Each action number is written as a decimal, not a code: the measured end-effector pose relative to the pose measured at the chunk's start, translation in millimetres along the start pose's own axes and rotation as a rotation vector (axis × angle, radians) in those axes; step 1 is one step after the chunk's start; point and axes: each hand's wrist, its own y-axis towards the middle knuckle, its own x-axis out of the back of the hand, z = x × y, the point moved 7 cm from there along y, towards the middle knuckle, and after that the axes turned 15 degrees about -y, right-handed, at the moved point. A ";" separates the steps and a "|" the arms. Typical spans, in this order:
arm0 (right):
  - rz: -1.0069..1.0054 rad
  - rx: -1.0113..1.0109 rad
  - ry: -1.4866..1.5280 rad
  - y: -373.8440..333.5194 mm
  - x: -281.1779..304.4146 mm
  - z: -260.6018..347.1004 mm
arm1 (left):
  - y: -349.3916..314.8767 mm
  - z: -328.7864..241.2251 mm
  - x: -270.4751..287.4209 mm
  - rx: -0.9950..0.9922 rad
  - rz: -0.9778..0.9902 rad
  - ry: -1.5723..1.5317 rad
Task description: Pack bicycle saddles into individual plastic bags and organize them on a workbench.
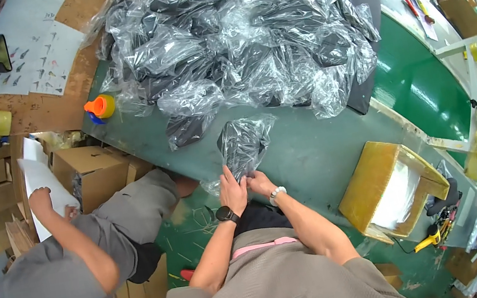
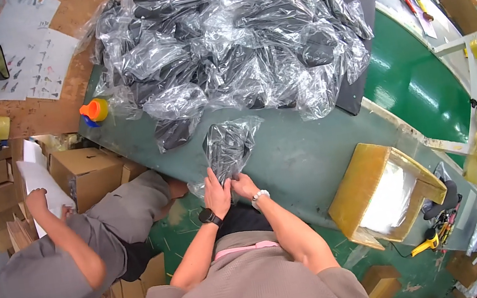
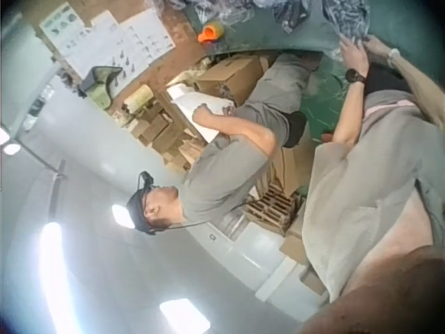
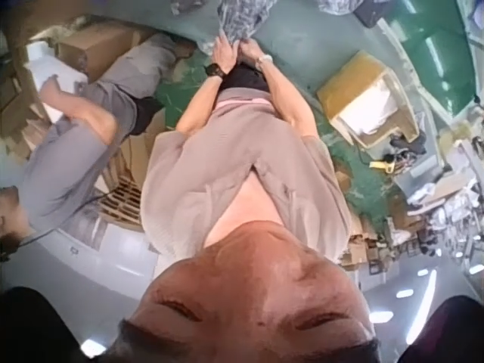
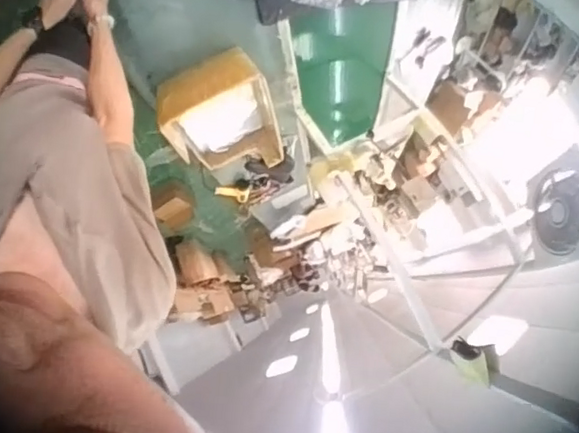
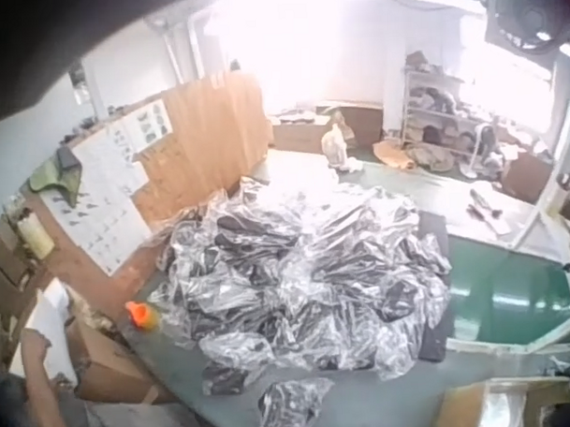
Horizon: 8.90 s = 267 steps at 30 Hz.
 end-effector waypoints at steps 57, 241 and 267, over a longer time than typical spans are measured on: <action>-0.529 -0.109 0.065 14.8 34.3 67.3 | 101.3 72.5 252.1 0.148 -0.288 -0.768; -0.349 0.112 1.213 -160.6 93.1 -48.6 | -30.6 -75.8 -62.8 -0.656 0.240 -0.289; -0.773 0.031 -0.804 -76.8 132.4 11.6 | 19.4 -22.6 60.3 -0.270 -0.131 -0.115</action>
